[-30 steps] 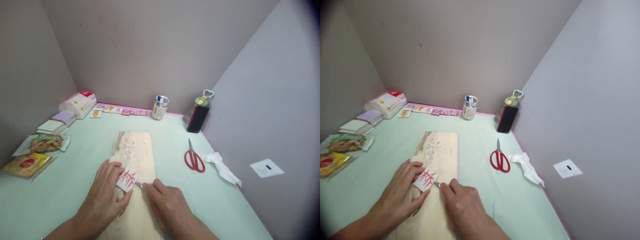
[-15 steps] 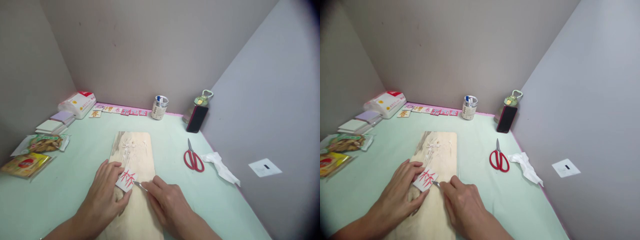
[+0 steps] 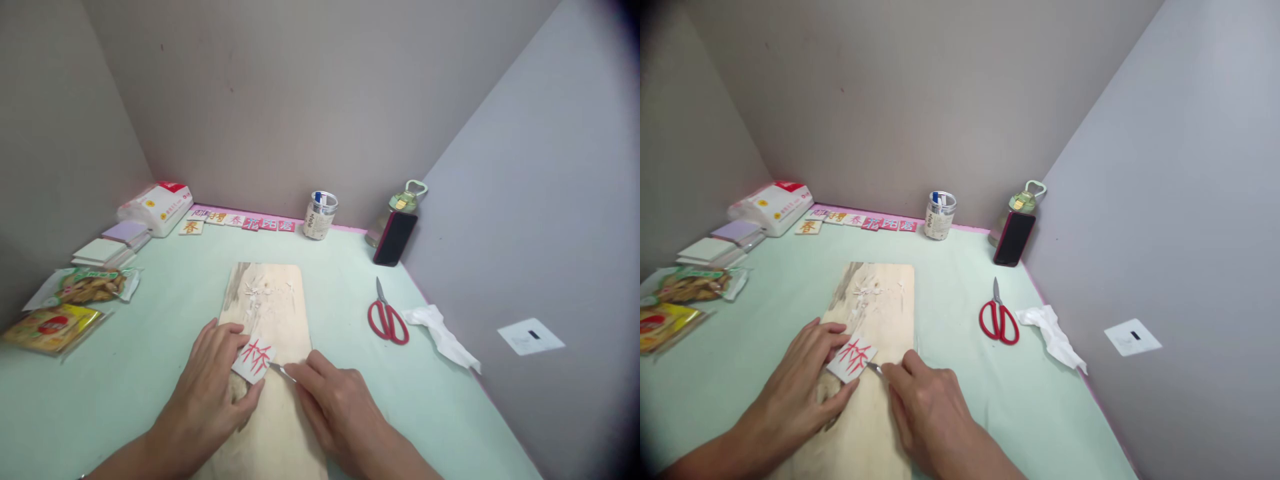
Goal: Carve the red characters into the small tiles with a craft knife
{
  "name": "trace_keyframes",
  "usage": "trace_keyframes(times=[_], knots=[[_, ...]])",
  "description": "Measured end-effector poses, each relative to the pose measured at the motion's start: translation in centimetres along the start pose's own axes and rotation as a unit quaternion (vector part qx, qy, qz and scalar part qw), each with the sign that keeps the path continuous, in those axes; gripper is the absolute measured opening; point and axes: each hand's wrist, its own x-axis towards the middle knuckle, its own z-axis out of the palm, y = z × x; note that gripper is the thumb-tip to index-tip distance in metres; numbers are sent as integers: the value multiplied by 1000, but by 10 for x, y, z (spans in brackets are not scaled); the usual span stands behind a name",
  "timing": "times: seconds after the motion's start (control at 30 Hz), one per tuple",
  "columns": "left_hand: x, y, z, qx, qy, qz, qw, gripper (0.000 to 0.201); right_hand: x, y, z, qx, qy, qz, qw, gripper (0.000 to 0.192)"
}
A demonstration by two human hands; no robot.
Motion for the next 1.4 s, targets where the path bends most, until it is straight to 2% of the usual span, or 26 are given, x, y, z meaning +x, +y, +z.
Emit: trace_keyframes(times=[0.2,0.37,0.53,0.8,0.9,1.03,1.2,1.3,1.4], knots=[[0,0,1,6,-14,2,1000,38,0,0,-4,37,-9,16,999,31],[3,7,-10,37,-14,17,999,51,1,0,-2,43,-8,21,999,30],[7,12,-19,51,-12,66,996,40,1,-1,-2,35,-6,22,999,30],[8,11,-17,44,-33,117,992,35,0,1,0,23,11,6,1000,31],[8,12,-18,31,-16,115,993,34,0,1,1,3,19,-4,1000,29],[6,10,-19,27,-21,119,992,32,-1,1,3,-63,35,-26,997,27],[7,4,-19,32,-24,151,988,28,-1,2,8,-154,84,-66,982,24],[8,4,-19,27,-27,146,988,29,0,4,8,-173,110,-93,974,22],[8,4,-20,24,-34,146,988,30,1,6,4,-151,92,-98,979,20]])
